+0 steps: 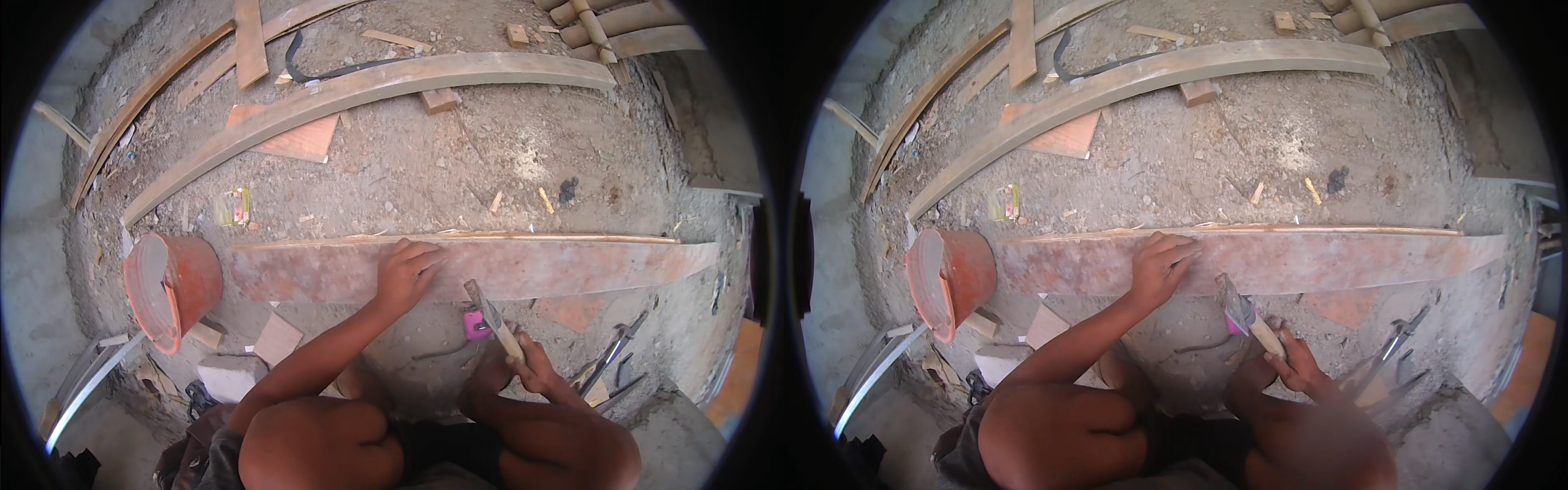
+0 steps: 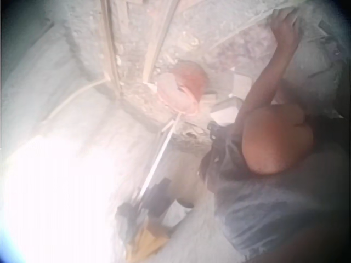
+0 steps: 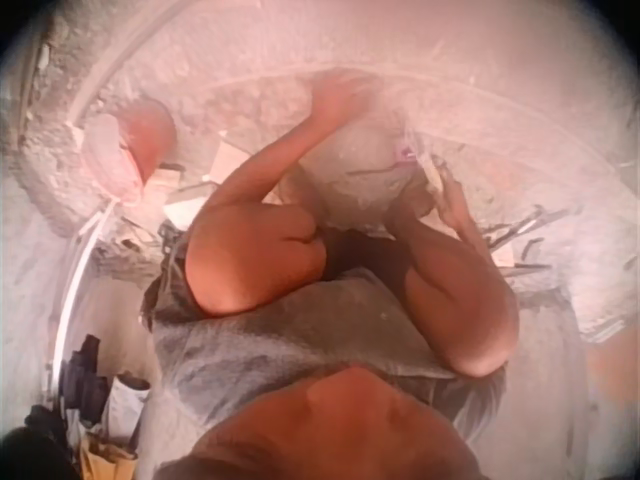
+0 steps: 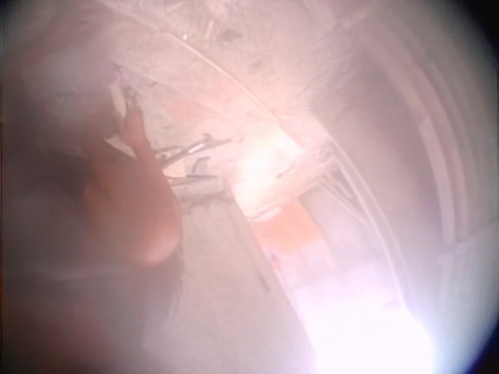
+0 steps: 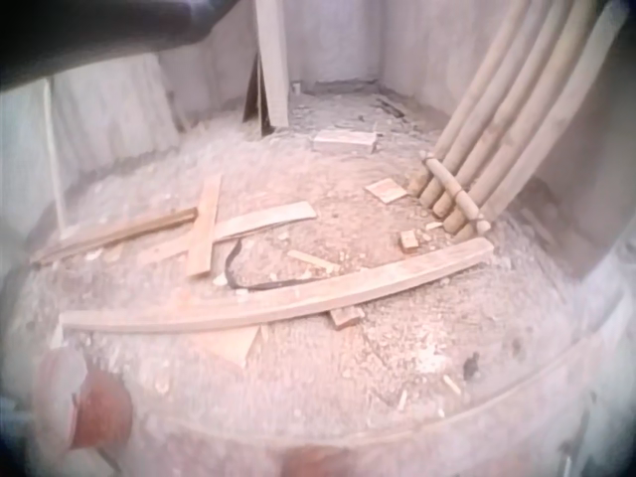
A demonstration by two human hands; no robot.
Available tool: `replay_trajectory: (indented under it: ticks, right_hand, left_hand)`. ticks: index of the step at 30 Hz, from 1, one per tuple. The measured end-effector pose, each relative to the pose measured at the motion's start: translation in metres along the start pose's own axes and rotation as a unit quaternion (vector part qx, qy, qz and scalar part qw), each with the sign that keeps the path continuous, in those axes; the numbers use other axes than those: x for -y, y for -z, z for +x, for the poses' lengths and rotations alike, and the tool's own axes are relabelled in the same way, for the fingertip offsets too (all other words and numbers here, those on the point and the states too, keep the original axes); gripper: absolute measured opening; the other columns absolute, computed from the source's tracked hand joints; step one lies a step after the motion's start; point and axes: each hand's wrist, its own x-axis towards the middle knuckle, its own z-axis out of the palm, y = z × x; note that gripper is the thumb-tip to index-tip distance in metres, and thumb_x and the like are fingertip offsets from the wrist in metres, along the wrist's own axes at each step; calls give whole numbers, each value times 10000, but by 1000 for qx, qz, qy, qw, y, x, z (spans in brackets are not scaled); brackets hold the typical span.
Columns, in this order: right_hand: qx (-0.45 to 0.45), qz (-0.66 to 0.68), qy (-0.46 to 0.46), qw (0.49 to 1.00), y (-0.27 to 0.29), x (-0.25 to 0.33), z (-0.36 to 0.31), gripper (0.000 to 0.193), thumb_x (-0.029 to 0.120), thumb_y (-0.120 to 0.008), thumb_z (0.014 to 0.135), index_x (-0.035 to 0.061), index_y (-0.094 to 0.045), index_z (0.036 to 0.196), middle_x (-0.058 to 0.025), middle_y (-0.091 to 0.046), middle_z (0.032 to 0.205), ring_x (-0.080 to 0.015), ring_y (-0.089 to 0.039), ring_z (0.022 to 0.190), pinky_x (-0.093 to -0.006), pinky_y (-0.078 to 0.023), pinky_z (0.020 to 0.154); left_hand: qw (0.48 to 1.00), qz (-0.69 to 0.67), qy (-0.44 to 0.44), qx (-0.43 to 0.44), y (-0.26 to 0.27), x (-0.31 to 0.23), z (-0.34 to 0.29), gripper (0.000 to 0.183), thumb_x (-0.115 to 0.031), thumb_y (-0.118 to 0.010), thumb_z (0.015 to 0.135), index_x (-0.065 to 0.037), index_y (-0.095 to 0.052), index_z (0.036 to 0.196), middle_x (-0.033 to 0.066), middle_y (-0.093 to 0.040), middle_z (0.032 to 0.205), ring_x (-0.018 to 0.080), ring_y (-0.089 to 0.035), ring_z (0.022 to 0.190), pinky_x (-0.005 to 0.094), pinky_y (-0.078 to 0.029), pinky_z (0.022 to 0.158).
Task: The person uses a hammer to remove nails from a board and a wall, then measures, marks, and prepares a wooden plank using a tape measure and a pencil.
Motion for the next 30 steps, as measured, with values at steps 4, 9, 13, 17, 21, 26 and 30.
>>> replay_trajectory:
  ticks: [4, 9, 13, 17, 21, 26, 30]
  right_hand:
    - [-48, -5, -124, 991, -3, 22, 8, 341, 213, -625, 951, -2, -514, 1191, -260, -634, 788, -452, -661, 729, -475, -504, 651]
    - [-132, -87, -64, 985, -4, 25, 17, 314, 231, -621, 962, -17, -514, 1121, -261, -646, 752, -470, -664, 720, -510, -505, 632]
    - [-104, -126, -65, 984, 3, 24, 25, 356, 245, -638, 958, -23, -510, 1154, -268, -671, 805, -480, -675, 746, -512, -527, 641]
    - [-106, -163, 17, 981, 4, 19, 27, 393, 230, -658, 943, -16, -515, 1215, -262, -690, 853, -464, -695, 779, -500, -558, 675]
    - [-113, -183, 68, 974, 4, 17, 30, 425, 207, -675, 928, -1, -513, 1260, -253, -700, 898, -446, -707, 789, -503, -573, 691]
    - [-94, -195, 67, 974, 5, 16, 33, 458, 196, -699, 900, 7, -502, 1268, -242, -697, 892, -444, -705, 779, -509, -571, 686]
    - [-116, -221, 168, 954, 6, 9, 42, 465, 167, -712, 873, 15, -502, 1259, -235, -692, 861, -446, -698, 762, -509, -564, 665]
  left_hand:
    - [999, 47, 21, -12, -6, -4, 4, 208, -136, -779, 808, -178, -782, 1012, -51, -708, 958, 200, -593, 788, 335, -515, 685]
    - [998, 61, 27, -15, -8, -5, 3, 230, -155, -799, 779, -195, -782, 1005, -64, -694, 925, 184, -588, 778, 317, -513, 662]
    - [998, 60, 22, -17, -7, -4, 2, 237, -158, -804, 766, -197, -780, 999, -68, -693, 923, 182, -589, 782, 322, -515, 664]
    - [998, 48, 21, -21, -5, -3, 1, 236, -161, -803, 767, -198, -777, 998, -70, -694, 928, 183, -595, 797, 332, -522, 673]
    - [998, 47, 12, -26, -7, 1, 0, 231, -173, -799, 775, -204, -776, 1003, -71, -696, 947, 183, -604, 818, 337, -531, 685]
    - [998, 61, 26, -17, -7, 0, -3, 218, -190, -795, 784, -205, -776, 1001, -73, -696, 960, 182, -616, 841, 335, -538, 694]
    - [998, 57, 10, -34, -8, 1, -1, 236, -179, -801, 772, -209, -781, 1004, -73, -698, 945, 175, -608, 808, 322, -517, 673]
